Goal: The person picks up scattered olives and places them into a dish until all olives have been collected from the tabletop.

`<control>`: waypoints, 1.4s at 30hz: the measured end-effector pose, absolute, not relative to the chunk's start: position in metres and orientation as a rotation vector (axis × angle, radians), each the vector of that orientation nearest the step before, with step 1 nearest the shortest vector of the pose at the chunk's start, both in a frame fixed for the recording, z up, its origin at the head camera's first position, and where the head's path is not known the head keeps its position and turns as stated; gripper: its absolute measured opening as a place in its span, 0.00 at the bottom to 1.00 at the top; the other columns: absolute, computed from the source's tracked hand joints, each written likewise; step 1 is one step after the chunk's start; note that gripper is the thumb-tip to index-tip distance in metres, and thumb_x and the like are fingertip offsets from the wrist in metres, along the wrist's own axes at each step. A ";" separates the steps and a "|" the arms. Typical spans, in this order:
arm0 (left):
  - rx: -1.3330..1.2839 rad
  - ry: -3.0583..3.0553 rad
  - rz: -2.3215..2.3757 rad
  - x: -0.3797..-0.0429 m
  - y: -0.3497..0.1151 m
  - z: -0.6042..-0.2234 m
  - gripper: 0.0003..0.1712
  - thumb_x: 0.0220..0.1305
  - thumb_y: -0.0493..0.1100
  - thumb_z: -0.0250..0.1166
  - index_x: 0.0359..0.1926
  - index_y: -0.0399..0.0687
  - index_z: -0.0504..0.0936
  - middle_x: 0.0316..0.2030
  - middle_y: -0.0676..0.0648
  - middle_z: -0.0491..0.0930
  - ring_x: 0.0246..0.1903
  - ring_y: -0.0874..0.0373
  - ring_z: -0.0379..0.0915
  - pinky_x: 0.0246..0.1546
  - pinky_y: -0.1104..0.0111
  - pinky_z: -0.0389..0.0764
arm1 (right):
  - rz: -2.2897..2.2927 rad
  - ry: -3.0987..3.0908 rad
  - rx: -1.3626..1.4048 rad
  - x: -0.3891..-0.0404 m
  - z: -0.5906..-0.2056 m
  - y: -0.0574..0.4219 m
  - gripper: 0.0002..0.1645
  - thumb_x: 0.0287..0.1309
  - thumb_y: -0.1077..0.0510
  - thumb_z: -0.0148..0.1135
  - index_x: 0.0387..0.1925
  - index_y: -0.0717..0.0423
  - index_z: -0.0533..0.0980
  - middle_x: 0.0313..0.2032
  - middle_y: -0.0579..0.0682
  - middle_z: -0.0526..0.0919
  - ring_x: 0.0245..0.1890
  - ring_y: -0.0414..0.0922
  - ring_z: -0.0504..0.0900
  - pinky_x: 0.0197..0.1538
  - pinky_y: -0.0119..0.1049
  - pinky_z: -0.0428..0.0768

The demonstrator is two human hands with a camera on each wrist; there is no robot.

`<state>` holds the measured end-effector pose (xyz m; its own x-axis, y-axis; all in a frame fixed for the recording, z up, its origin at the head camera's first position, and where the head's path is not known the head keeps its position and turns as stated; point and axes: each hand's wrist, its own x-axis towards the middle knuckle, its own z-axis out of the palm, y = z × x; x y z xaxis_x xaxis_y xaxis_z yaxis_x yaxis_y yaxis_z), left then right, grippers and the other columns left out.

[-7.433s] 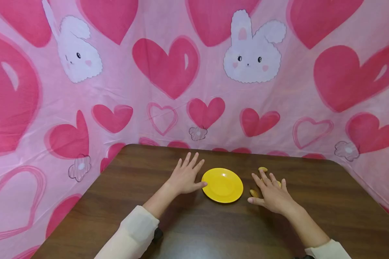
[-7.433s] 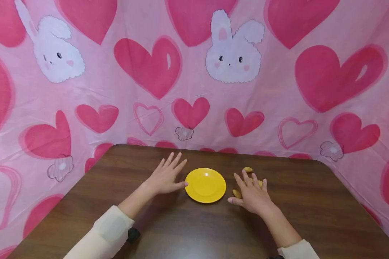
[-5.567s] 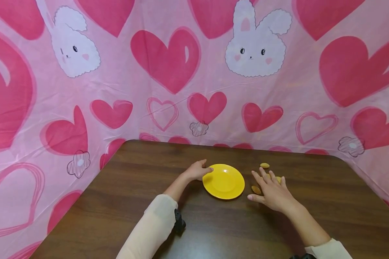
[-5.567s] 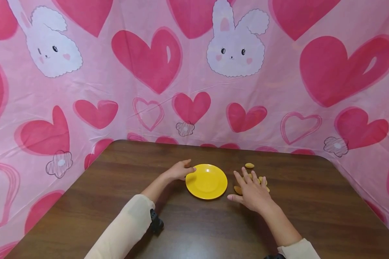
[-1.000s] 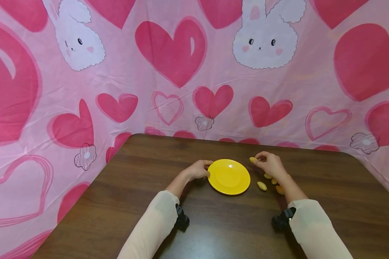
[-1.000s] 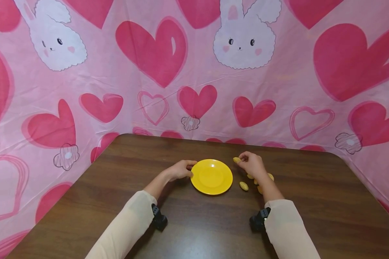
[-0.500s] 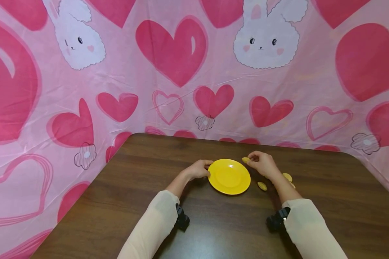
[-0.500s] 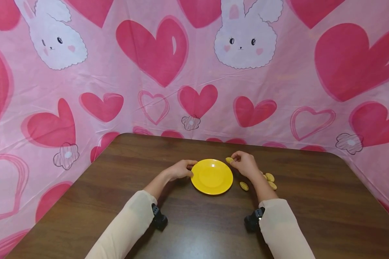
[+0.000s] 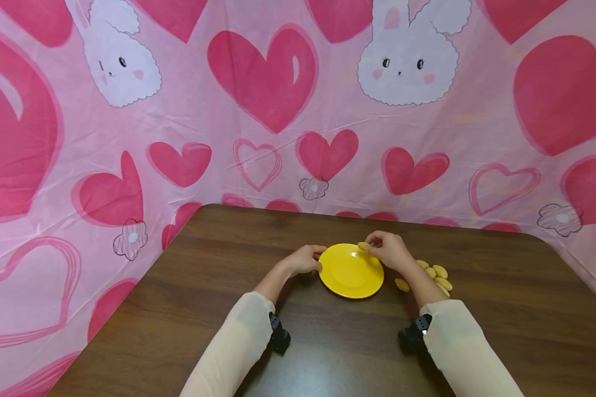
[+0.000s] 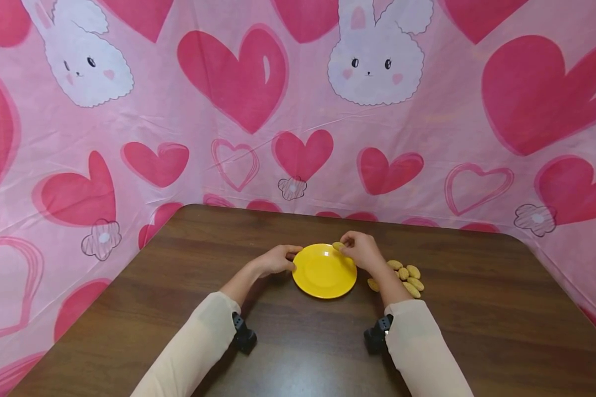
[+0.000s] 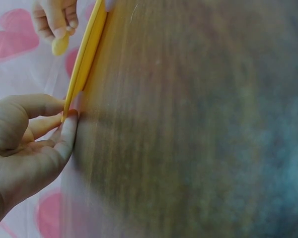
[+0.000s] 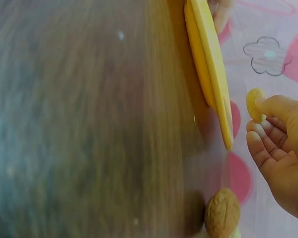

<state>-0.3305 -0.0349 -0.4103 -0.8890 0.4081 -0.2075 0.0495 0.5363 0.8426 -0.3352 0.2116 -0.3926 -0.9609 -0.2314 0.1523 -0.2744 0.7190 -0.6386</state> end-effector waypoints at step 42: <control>0.373 2.379 1.303 -0.331 -0.034 -0.410 0.34 0.55 0.28 0.61 0.64 0.38 0.65 0.50 0.42 0.74 0.40 0.53 0.70 0.43 0.66 0.76 | 0.945 -3.033 0.440 -0.339 -0.400 0.186 0.09 0.51 0.63 0.66 0.36 0.61 0.79 0.29 0.50 0.77 0.29 0.46 0.71 0.33 0.34 0.75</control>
<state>-0.3312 -0.0342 -0.4099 -0.8841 0.4139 -0.2169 0.0403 0.5299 0.8471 -0.3390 0.1864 -0.3996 -0.9602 -0.2786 0.0191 -0.2401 0.7890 -0.5656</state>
